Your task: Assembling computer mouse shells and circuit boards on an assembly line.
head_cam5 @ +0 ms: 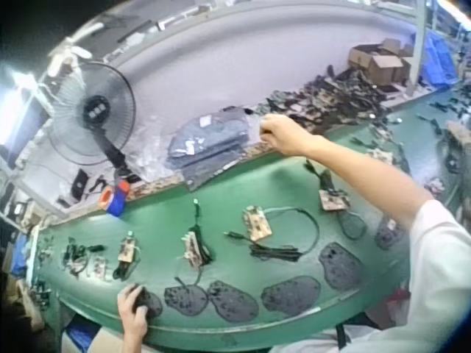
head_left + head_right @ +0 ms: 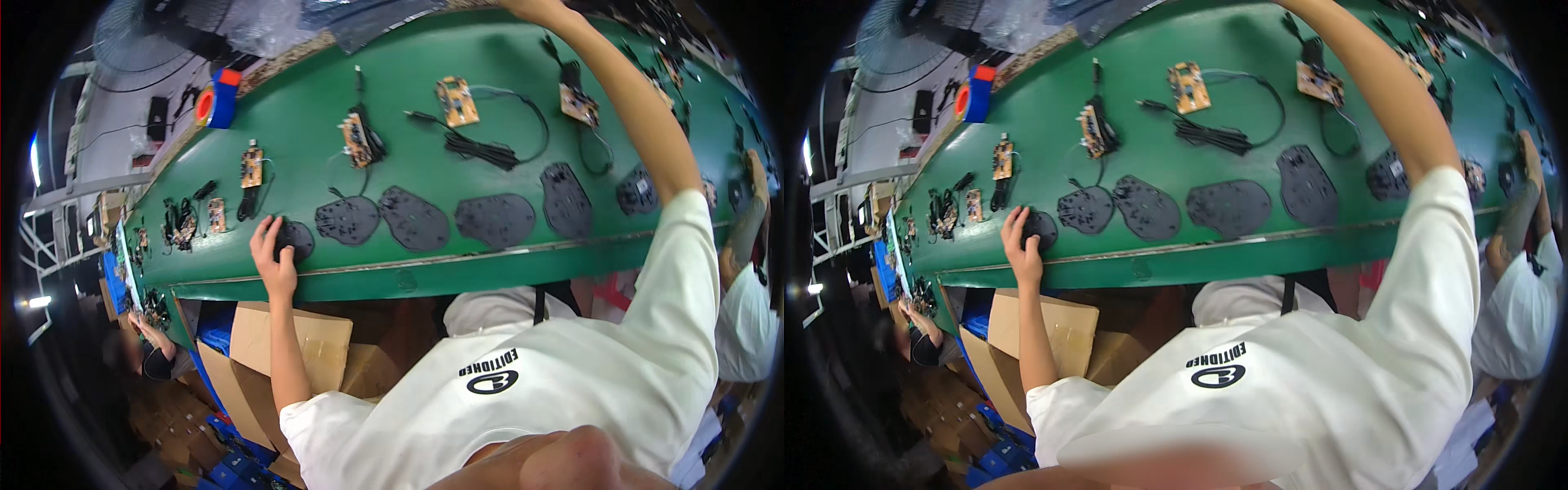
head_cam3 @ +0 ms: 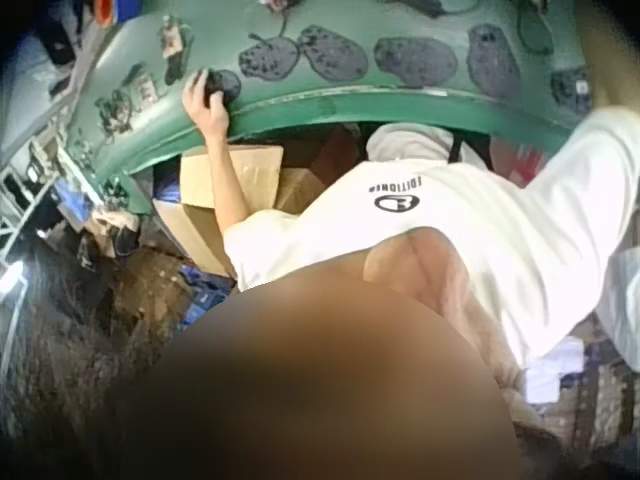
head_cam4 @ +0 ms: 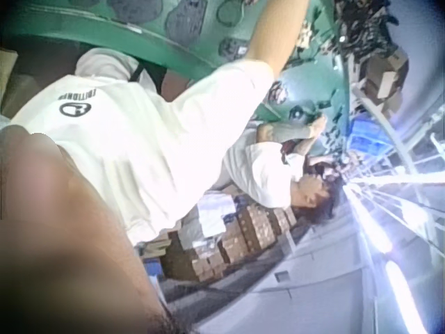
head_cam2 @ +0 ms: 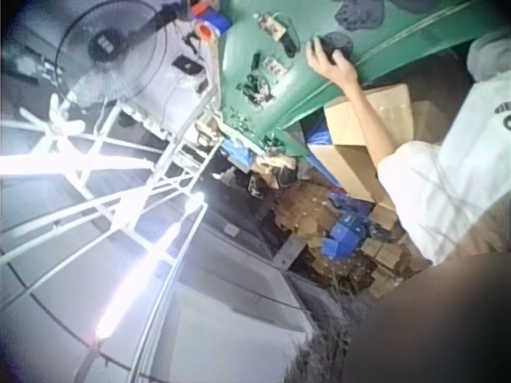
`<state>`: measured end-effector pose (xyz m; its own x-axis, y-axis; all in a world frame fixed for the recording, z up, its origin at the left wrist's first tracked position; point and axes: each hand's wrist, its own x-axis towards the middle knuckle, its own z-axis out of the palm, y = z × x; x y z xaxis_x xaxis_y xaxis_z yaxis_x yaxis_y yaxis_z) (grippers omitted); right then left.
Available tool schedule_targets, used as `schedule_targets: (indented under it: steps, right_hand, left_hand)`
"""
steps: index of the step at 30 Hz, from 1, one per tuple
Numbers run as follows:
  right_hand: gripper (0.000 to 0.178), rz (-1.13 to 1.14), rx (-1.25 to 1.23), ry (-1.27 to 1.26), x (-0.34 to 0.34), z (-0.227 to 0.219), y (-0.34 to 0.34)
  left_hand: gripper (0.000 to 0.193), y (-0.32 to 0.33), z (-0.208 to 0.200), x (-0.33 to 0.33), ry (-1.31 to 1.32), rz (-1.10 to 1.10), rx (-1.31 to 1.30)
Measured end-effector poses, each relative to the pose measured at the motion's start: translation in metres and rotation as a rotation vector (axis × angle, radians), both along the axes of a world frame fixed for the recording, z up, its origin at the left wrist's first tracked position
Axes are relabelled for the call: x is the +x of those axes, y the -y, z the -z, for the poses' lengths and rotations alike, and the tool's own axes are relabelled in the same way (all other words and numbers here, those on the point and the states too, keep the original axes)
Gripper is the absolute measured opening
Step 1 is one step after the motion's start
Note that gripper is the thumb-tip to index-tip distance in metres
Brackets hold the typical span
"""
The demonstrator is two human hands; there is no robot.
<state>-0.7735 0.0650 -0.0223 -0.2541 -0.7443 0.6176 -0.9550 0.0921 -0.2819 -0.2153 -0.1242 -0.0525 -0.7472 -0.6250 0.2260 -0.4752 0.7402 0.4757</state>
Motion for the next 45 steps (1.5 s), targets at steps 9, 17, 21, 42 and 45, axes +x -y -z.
schedule_targets:
  steps: [9,17,21,42,45]
  right_hand:
    - [0.015,0.117,0.276,0.587,0.211,-0.006,-0.245]
    - [0.008,0.114,0.003,0.646,0.242,0.019,-0.25]
    - [0.017,0.143,-0.075,0.565,0.251,0.021,-0.26]
    - [0.014,0.098,0.162,0.315,0.215,0.023,-0.238]
    - [0.013,0.126,0.284,0.22,0.216,0.005,-0.236]
  left_hand:
    - [0.041,-0.017,-0.013,-0.021,-0.24,0.037,-0.232]
    - [0.061,-0.204,-0.053,-0.218,-0.135,1.076,-0.018]
    - [0.076,-0.23,-0.032,-0.267,0.05,1.262,-0.021]
    - [0.074,-0.245,-0.004,-0.253,-0.081,0.909,0.085]
    - [0.07,-0.247,-0.004,-0.252,-0.091,0.899,0.107]
